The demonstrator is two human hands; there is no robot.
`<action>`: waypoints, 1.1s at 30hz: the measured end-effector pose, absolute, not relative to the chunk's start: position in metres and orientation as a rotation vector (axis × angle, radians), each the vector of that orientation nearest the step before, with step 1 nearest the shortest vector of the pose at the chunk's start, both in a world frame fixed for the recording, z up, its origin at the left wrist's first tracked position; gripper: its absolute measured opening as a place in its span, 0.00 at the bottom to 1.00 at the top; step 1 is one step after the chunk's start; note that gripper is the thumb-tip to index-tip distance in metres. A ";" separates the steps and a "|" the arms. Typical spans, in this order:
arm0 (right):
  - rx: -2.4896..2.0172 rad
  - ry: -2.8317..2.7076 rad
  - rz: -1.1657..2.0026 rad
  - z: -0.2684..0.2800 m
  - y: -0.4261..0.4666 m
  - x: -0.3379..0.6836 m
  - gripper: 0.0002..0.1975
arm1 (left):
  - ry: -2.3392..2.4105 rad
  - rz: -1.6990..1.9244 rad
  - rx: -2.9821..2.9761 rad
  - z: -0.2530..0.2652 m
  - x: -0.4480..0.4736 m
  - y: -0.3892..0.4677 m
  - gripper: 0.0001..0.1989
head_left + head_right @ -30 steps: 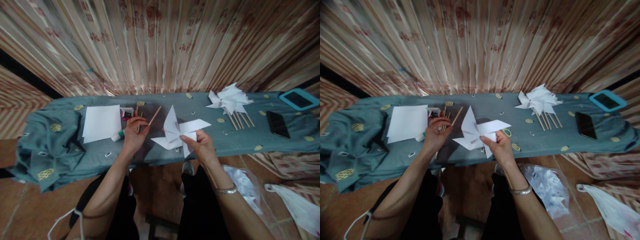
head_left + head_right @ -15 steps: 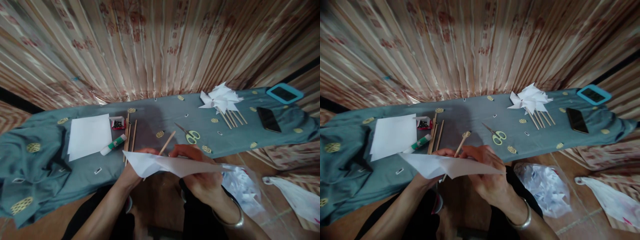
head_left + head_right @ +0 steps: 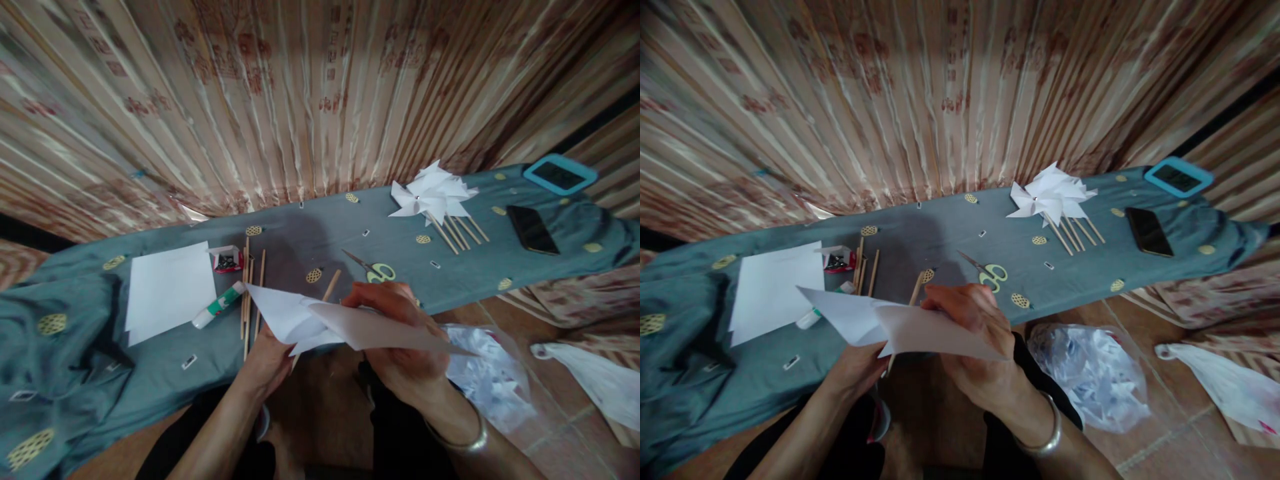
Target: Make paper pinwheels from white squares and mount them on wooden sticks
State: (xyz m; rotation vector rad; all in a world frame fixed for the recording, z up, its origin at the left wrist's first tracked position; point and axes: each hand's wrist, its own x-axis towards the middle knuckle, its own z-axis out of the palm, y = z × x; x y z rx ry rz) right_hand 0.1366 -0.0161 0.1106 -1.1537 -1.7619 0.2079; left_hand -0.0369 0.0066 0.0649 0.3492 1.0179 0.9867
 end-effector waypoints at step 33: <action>-1.135 -1.795 0.155 0.102 -0.009 0.133 0.20 | 1.126 0.965 0.382 0.061 -0.042 0.006 0.26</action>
